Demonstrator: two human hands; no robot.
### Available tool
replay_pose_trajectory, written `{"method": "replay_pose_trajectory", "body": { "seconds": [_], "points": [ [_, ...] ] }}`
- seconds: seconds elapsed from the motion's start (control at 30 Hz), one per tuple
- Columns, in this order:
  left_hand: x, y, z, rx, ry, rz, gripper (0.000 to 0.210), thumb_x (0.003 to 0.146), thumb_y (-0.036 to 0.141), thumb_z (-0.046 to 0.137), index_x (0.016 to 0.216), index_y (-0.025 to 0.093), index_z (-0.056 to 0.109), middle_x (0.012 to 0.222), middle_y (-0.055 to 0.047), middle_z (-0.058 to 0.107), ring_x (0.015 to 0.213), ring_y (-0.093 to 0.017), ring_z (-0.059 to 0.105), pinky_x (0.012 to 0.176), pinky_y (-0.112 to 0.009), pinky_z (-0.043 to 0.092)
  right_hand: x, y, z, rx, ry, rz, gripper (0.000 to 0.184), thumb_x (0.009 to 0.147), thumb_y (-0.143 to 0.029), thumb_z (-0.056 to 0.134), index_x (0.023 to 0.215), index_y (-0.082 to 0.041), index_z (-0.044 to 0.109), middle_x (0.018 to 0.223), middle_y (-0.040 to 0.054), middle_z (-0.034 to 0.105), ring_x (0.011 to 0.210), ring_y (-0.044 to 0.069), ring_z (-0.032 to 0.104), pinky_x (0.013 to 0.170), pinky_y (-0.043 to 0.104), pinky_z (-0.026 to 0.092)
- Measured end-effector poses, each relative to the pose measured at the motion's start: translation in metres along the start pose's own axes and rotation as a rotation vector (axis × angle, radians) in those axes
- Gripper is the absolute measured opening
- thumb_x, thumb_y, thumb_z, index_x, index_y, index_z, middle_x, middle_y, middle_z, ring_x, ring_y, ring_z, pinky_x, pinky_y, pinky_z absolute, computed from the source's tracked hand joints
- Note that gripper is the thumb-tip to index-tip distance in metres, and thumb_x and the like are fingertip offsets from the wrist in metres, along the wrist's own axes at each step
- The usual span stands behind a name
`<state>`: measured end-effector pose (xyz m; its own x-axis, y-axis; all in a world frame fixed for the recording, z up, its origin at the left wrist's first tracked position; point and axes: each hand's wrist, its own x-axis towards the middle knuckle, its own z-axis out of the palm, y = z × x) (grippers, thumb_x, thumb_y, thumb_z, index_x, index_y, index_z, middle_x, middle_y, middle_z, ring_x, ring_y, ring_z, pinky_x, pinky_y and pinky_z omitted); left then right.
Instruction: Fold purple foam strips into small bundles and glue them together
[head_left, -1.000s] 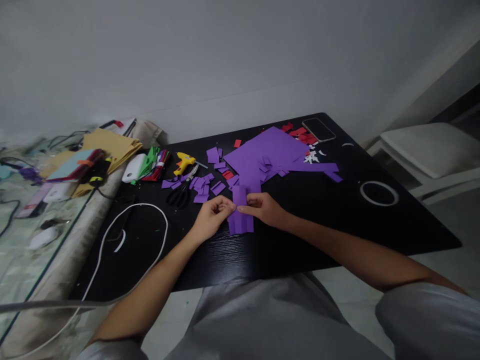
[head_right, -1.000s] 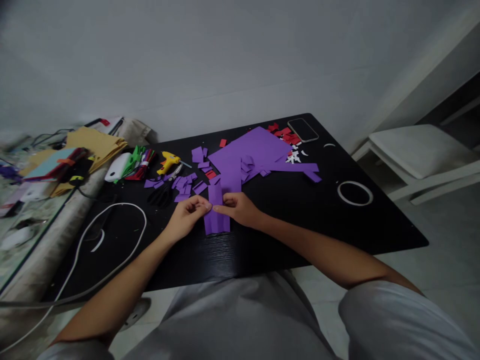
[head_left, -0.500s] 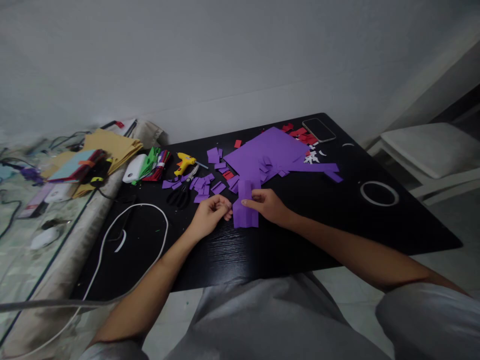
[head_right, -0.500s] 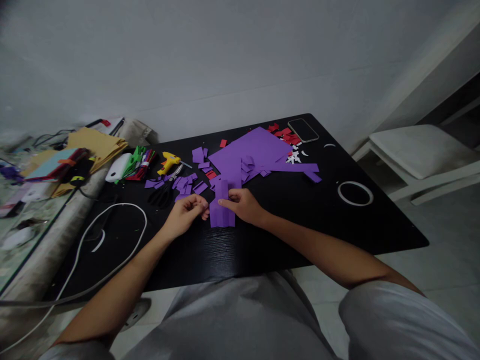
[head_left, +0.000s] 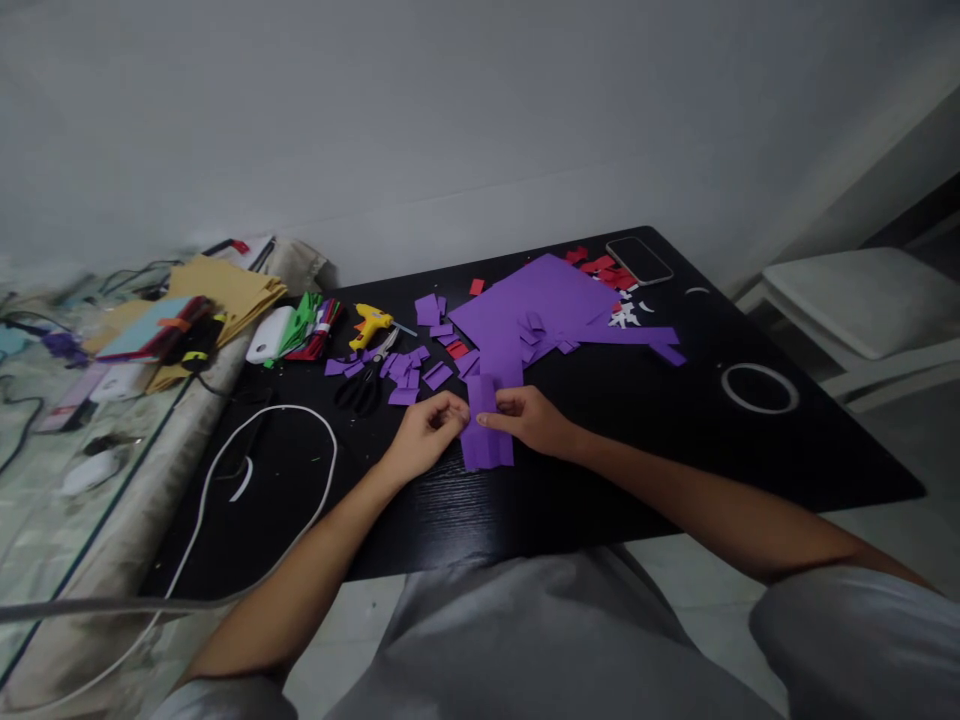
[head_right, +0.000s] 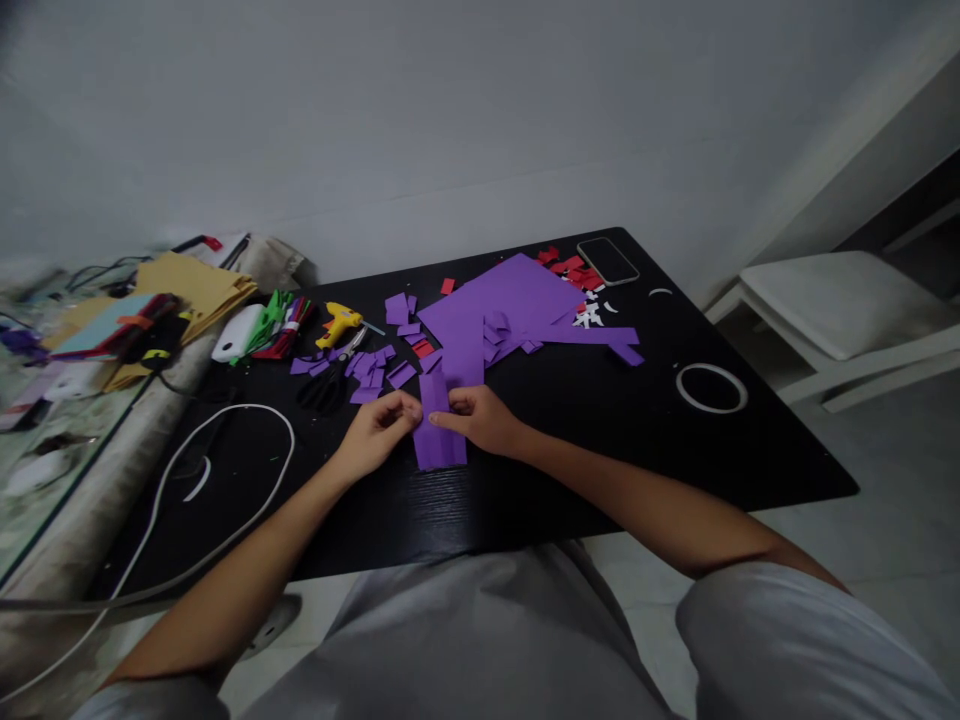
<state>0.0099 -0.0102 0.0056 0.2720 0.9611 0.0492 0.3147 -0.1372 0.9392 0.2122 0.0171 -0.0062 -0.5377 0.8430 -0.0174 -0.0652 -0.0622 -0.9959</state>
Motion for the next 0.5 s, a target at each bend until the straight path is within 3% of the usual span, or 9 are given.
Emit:
{"method": "replay_pose_trajectory", "body": {
  "seconds": [0.23,0.3,0.5],
  "points": [
    [0.0,-0.001,-0.002,0.073,-0.052,0.024,0.017,0.089,0.03,0.058,0.081,0.016,0.059,0.068,0.003,0.052,0.063,-0.01,0.046,0.06,-0.022,0.036,-0.001,0.0,-0.001,-0.193,0.086,-0.056,0.049,0.071,-0.045,0.077,0.054,-0.018,0.04,0.056,-0.0074,0.03,0.054,0.007,0.03,0.051,0.024,0.024],
    [0.001,-0.001,-0.003,0.079,-0.041,0.02,0.015,0.087,0.028,0.057,0.08,0.016,0.059,0.069,0.002,0.053,0.064,-0.01,0.047,0.061,-0.022,0.037,0.0,-0.001,-0.003,-0.213,0.129,-0.064,0.048,0.072,-0.045,0.076,0.053,-0.018,0.041,0.056,-0.0068,0.032,0.055,0.008,0.031,0.052,0.024,0.025],
    [0.005,-0.004,-0.011,-0.013,0.036,-0.038,0.008,0.08,0.024,0.06,0.079,0.016,0.06,0.065,0.002,0.058,0.06,-0.011,0.054,0.061,-0.024,0.042,0.005,-0.003,-0.014,-0.109,0.202,-0.005,0.037,0.073,-0.05,0.074,0.065,-0.018,0.059,0.063,-0.0012,0.055,0.062,0.014,0.05,0.056,0.026,0.04]
  ]
}}
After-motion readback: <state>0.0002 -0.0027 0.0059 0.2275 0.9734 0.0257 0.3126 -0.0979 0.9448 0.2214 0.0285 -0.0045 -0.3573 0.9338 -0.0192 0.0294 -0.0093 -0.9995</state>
